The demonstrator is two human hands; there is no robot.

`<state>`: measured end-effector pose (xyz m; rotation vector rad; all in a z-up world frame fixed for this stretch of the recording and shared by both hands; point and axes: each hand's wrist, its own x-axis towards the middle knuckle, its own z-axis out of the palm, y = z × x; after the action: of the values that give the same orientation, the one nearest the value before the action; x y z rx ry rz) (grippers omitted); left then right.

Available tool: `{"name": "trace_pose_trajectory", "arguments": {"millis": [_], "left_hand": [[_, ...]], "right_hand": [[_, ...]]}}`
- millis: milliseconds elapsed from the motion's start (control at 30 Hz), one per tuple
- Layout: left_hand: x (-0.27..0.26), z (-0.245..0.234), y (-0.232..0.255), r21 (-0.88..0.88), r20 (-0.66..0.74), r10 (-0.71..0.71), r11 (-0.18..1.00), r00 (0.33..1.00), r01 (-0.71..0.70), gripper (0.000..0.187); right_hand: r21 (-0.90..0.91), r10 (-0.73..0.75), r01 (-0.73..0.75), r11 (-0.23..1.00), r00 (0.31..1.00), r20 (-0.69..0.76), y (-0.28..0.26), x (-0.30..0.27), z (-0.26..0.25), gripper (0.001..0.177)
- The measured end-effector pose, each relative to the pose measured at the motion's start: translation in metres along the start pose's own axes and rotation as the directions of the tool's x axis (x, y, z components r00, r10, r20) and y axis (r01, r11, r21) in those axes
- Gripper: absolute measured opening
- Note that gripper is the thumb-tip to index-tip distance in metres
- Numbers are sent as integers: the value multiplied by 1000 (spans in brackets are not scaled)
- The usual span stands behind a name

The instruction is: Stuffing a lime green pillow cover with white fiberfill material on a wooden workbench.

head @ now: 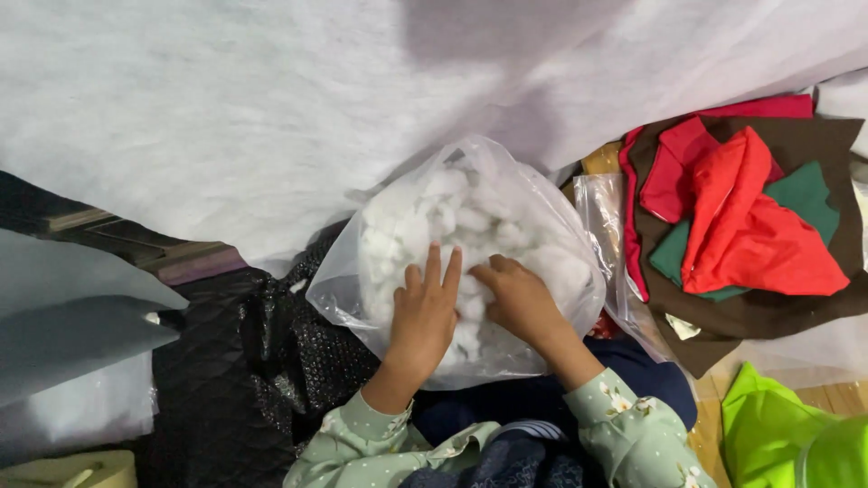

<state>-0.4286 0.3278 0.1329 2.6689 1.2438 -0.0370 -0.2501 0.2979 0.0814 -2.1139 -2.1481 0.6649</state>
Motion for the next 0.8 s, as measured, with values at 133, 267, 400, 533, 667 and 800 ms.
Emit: {"name": "trace_pose_trajectory", "arguments": {"millis": [133, 267, 400, 533, 667, 800], "left_hand": [[11, 7, 2, -124, -62, 81, 988, 995, -88, 95], [22, -1, 1, -474, -90, 77, 874, 993, -111, 89], [14, -17, 2, -808, -241, -113, 574, 964, -135, 90], [7, -24, 1, -813, -427, -190, 508, 884, -284, 88], [-7, -51, -5, -738, -624, -268, 509, 734, -442, 72], [-18, -80, -4, -639, -752, -238, 495, 615, -589, 52]], "right_hand": [[87, 33, -31, 996, 999, -16, -8, -15, -8, 68], [209, -75, 51, 977, 991, 111, -47, -32, -48, 104], [20, 28, -25, 999, 988, -152, -29, -28, -8, 65], [247, -1, 108, 963, 918, -396, -10, -32, -11, 37], [470, 111, 202, 860, 823, -556, -29, -56, -80, 22], [597, 224, 299, 744, 731, -644, -26, -79, -111, 12]]}}
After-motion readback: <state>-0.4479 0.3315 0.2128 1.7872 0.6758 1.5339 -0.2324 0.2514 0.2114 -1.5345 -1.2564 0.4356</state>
